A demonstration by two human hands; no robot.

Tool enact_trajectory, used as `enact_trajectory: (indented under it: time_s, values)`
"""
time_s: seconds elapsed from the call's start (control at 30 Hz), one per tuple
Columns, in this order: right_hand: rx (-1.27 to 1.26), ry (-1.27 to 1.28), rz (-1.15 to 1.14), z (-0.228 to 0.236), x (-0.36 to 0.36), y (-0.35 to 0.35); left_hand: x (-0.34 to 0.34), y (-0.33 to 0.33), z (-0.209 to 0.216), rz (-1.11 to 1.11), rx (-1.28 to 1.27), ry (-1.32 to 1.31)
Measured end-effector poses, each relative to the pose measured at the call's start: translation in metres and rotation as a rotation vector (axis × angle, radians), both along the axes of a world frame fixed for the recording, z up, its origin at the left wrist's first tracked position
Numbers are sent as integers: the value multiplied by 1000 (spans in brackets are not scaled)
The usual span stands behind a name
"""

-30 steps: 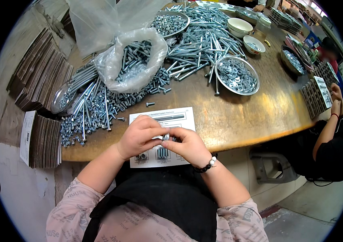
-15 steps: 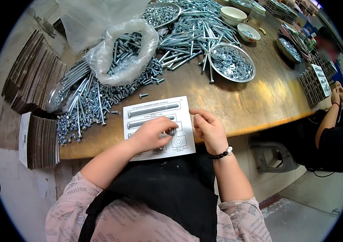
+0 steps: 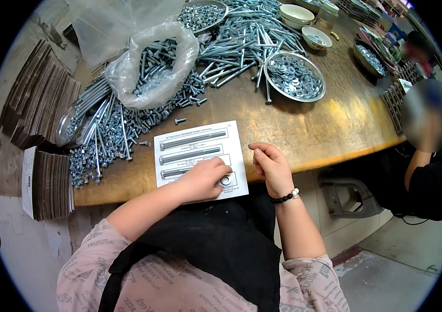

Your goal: The person picks bolts, nuts, and washers from piles on a table and places them onto a printed template in designated slots. The person repeats this process to fill multiple sets of fasteners on the template.

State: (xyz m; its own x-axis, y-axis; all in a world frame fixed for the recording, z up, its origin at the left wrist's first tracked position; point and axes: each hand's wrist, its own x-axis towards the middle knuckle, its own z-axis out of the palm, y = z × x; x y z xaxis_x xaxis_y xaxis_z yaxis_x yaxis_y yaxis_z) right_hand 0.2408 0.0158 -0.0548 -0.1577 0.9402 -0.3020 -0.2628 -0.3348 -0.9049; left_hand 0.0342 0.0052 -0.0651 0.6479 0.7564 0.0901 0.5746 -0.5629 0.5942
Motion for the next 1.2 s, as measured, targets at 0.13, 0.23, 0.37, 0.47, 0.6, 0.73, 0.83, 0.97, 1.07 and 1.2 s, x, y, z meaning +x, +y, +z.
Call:
enact_trajectory:
  time_s: [0.13,0.23,0.37,0.47,0.6,0.73,0.83,0.97,1.07,1.2]
  values:
    - [-45,-193,117,-8,4,0,-41,-11,23,303,-54,-126]
    - [104,-599,291,-11,11,-14,-84,-23,26,584,-99,-2]
    - [265,-905,416,-14,14,-43,-125,-47,5,723,-243,-142]
    - [233,-1009,512,-20,10,-55,-137,-53,-9,785,-600,-494]
    - [-232,-371,240,-55,6,-70,-139,-42,-1,773,-873,-692]
    - [-299,-192,-28,-55,11,-79,-124,-31,9,690,-935,-713]
    - [-293,-71,-261,-70,32,-83,-100,-17,7,612,-1022,-769]
    - [-269,144,-534,-73,51,-81,-57,1,2,485,-1056,-743]
    - [-247,266,-603,-70,48,-79,-27,18,1,424,-1106,-675]
    - [-249,292,-663,-63,51,-69,12,30,-10,270,-1062,-661]
